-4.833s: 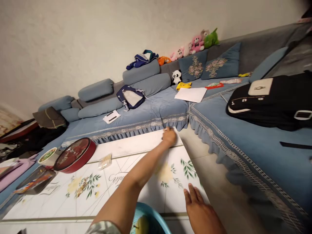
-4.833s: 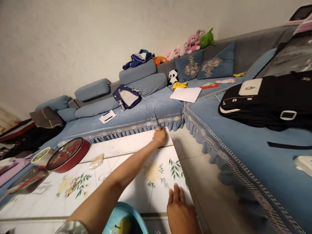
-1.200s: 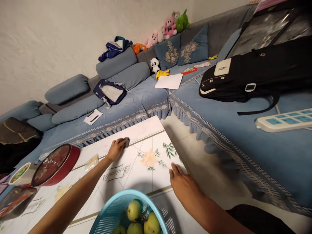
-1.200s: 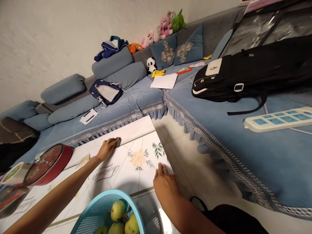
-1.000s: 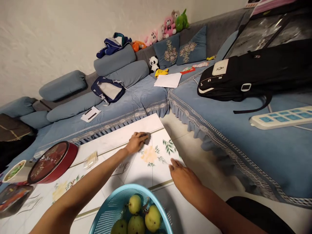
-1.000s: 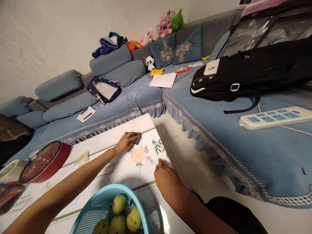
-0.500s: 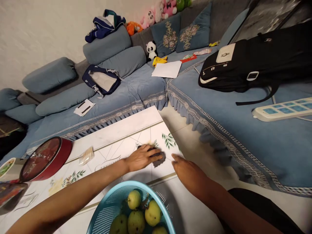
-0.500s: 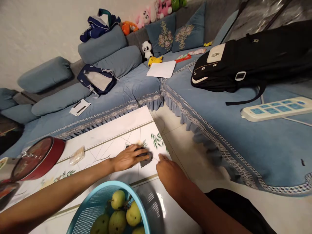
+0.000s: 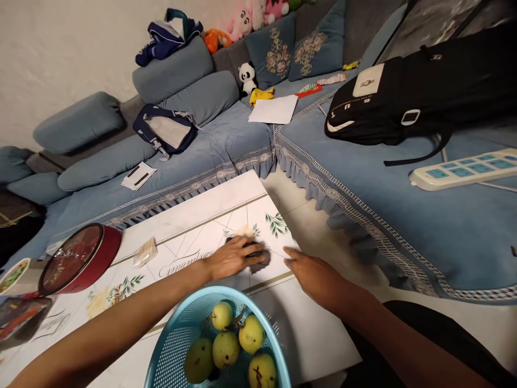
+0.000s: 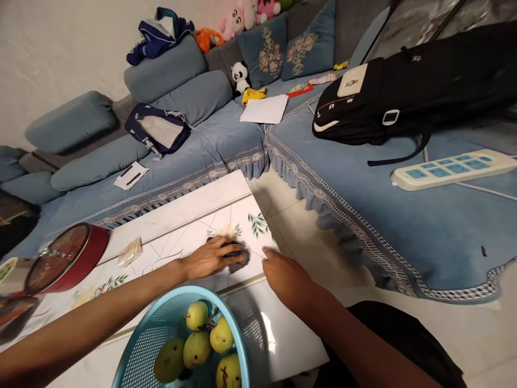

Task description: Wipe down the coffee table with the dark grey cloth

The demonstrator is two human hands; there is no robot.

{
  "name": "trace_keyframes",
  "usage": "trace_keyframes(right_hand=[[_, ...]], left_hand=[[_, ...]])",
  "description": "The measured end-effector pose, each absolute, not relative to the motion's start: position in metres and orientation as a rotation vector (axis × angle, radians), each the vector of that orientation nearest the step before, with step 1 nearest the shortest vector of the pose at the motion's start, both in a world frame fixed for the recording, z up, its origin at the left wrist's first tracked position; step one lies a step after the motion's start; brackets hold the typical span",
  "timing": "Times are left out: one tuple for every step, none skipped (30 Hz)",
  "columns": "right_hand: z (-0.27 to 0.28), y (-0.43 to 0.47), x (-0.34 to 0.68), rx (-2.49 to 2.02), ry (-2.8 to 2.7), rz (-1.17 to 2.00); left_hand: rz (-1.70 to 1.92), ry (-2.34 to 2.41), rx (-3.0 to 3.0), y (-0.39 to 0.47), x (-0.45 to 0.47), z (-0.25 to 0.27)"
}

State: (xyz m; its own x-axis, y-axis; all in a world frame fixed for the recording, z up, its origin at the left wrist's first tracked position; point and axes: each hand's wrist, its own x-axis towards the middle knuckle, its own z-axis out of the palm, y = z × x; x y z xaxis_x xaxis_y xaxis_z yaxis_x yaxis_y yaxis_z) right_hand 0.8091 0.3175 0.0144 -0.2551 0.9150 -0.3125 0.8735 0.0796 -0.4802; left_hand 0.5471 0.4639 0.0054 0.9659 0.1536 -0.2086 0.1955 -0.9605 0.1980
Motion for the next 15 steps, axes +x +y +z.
trace_keyframes(right_hand=[[0.015, 0.318, 0.809, -1.86, -2.259, 0.906], [0.016, 0.318, 0.81, -1.854, -2.265, 0.896], [0.017, 0.316, 0.811, -1.854, -2.268, 0.892], [0.017, 0.314, 0.811, -1.854, -2.265, 0.893], [0.016, 0.312, 0.813, -1.854, -2.256, 0.897], [0.016, 0.309, 0.814, -1.856, -2.242, 0.905], [0.015, 0.306, 0.815, -1.863, -2.226, 0.92], [0.013, 0.304, 0.816, -1.871, -2.209, 0.936], [0.012, 0.302, 0.816, -1.88, -2.192, 0.947], [0.011, 0.302, 0.816, -1.888, -2.175, 0.953], [0.01, 0.302, 0.816, -1.893, -2.162, 0.955], [0.01, 0.303, 0.816, -1.889, -2.157, 0.953], [0.01, 0.304, 0.815, -1.88, -2.163, 0.948], [0.009, 0.305, 0.814, -1.869, -2.179, 0.943], [0.009, 0.306, 0.814, -1.863, -2.204, 0.941]], left_hand=[[-0.285, 0.227, 2.899, 0.466, 0.567, 0.006], [-0.297, 0.2, 2.898, 0.468, 0.58, 0.007], [-0.314, 0.186, 2.897, 0.469, 0.584, 0.008], [-0.331, 0.19, 2.897, 0.469, 0.579, 0.01], [-0.345, 0.21, 2.897, 0.469, 0.565, 0.011], [-0.352, 0.24, 2.897, 0.469, 0.544, 0.013], [-0.352, 0.274, 2.896, 0.468, 0.52, 0.014], [-0.348, 0.305, 2.896, 0.467, 0.496, 0.016], [-0.344, 0.331, 2.9, 0.466, 0.476, 0.018], [-0.343, 0.345, 2.908, 0.465, 0.463, 0.019], [-0.346, 0.343, 2.92, 0.465, 0.458, 0.019], [-0.354, 0.33, 2.938, 0.464, 0.462, 0.019], [-0.362, 0.307, 2.962, 0.464, 0.475, 0.017], [-0.366, 0.277, 2.99, 0.464, 0.495, 0.014], [-0.368, 0.243, 3.02, 0.465, 0.517, 0.012]])
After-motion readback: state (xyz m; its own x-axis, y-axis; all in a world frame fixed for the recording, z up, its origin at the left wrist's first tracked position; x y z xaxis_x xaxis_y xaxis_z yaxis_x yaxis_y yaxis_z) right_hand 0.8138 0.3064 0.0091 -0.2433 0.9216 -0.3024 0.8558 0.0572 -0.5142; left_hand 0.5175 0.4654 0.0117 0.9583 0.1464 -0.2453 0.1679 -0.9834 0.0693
